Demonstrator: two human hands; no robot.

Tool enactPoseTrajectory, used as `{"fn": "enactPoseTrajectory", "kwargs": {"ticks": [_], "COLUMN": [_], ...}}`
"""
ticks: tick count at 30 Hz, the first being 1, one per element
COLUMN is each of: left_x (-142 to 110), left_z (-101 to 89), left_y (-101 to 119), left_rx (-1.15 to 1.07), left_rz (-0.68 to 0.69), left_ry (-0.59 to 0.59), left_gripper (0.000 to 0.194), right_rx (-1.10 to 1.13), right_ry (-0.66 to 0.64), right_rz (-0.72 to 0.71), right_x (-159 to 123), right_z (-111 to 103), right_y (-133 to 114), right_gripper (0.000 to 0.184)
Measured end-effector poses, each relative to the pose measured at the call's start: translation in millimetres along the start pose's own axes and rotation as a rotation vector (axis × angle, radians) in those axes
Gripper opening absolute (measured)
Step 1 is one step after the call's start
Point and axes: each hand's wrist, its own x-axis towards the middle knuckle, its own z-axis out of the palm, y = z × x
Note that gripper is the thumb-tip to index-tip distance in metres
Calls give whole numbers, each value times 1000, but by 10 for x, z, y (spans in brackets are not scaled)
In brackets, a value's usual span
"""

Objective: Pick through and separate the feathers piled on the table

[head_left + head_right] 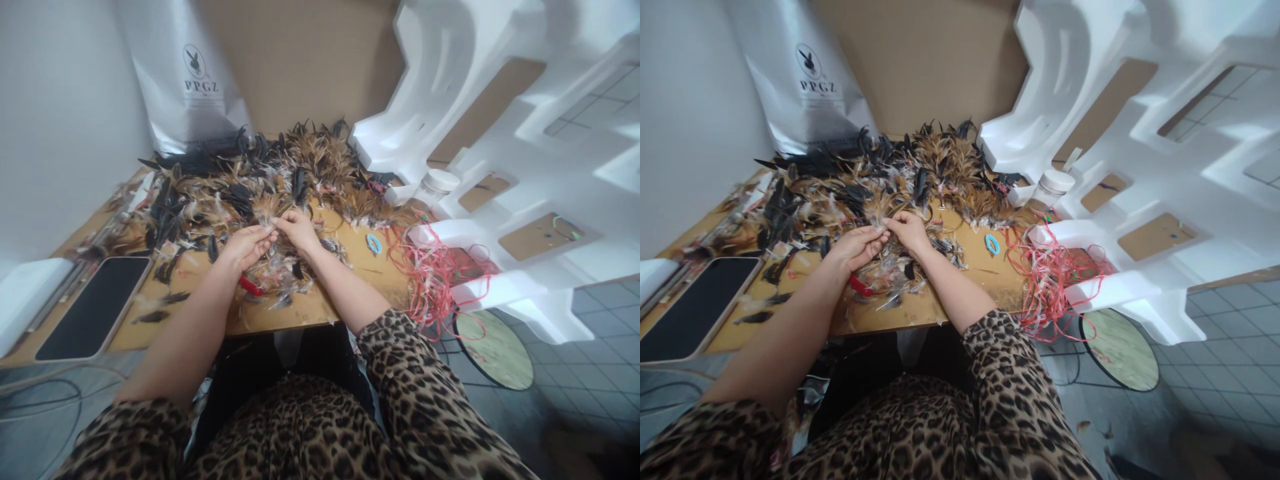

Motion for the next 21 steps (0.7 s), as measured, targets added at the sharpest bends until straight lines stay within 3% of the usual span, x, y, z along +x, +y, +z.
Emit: {"fn": "enactPoseTrajectory", "kwargs": {"ticks": [9, 15, 21], "left_x": [-3, -50, -29], "left_z": [-19, 25, 27], "left_y": [-15, -3, -13], "left_rx": [73, 237, 131], "left_rz": [48, 128, 155], "left_ry": [-30, 23, -7], "left_gripper": [5, 8, 8], "right_rx": [19, 18, 90], "right_ry": [-30, -57, -23], "right_rz": [55, 80, 4], "right_x": [-8, -13, -4], "right_z": [-13, -29, -16], "right_y": [-29, -55, -44], "right_gripper": [35, 35, 30]}}
